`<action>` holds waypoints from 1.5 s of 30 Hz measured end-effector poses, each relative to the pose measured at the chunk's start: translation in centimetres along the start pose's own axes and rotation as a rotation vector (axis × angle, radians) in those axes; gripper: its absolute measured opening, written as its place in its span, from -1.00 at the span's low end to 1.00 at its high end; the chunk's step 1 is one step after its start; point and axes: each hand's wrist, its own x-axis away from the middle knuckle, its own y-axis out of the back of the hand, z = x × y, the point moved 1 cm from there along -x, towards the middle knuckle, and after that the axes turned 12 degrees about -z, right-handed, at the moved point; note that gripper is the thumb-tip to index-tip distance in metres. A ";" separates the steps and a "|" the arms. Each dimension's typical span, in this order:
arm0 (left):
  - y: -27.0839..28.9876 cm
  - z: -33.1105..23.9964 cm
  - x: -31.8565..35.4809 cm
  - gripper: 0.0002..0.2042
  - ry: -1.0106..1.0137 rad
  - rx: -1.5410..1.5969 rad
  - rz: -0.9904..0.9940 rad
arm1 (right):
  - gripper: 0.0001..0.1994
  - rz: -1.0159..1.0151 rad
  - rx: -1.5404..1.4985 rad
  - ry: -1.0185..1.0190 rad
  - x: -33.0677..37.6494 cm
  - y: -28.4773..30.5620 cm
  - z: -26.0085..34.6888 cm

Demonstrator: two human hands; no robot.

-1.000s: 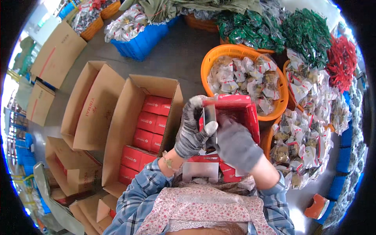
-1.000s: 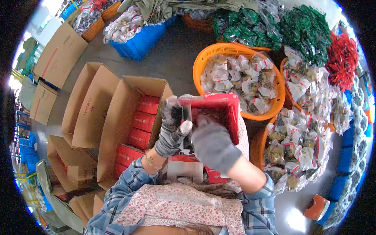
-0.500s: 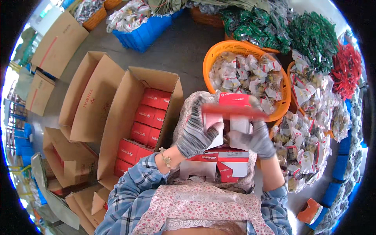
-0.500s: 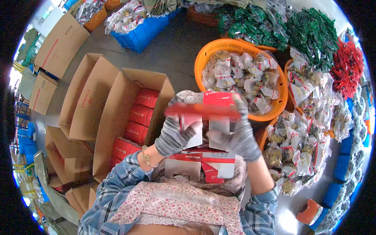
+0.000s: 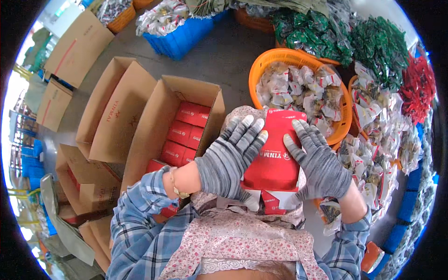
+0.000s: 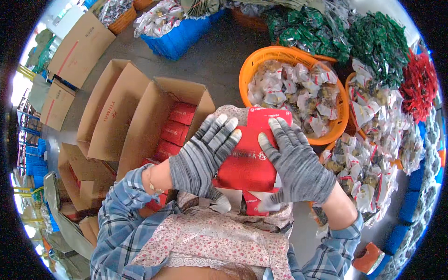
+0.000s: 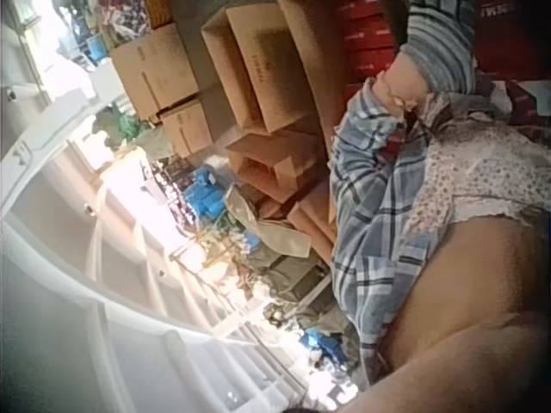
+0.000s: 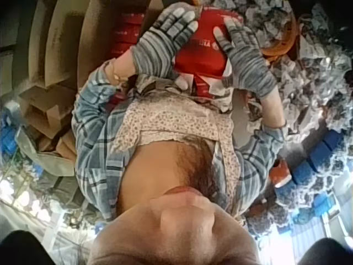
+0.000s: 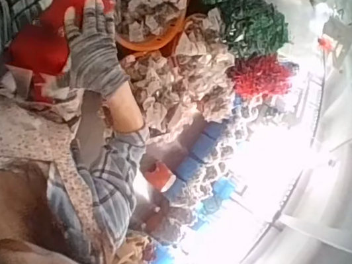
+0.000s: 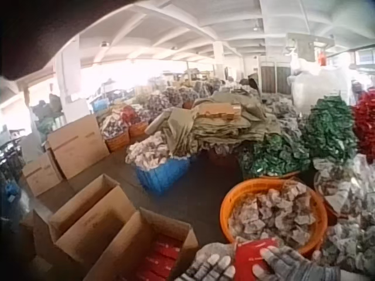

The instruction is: Packing small bagged hardware items into red product boxes and then placing the finished boxes into larger shipping cartons.

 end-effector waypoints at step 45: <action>-8.2 21.9 29.2 -0.07 0.151 -0.615 0.259 | -0.47 -0.729 -0.812 -0.835 10.4 -9.3 -10.6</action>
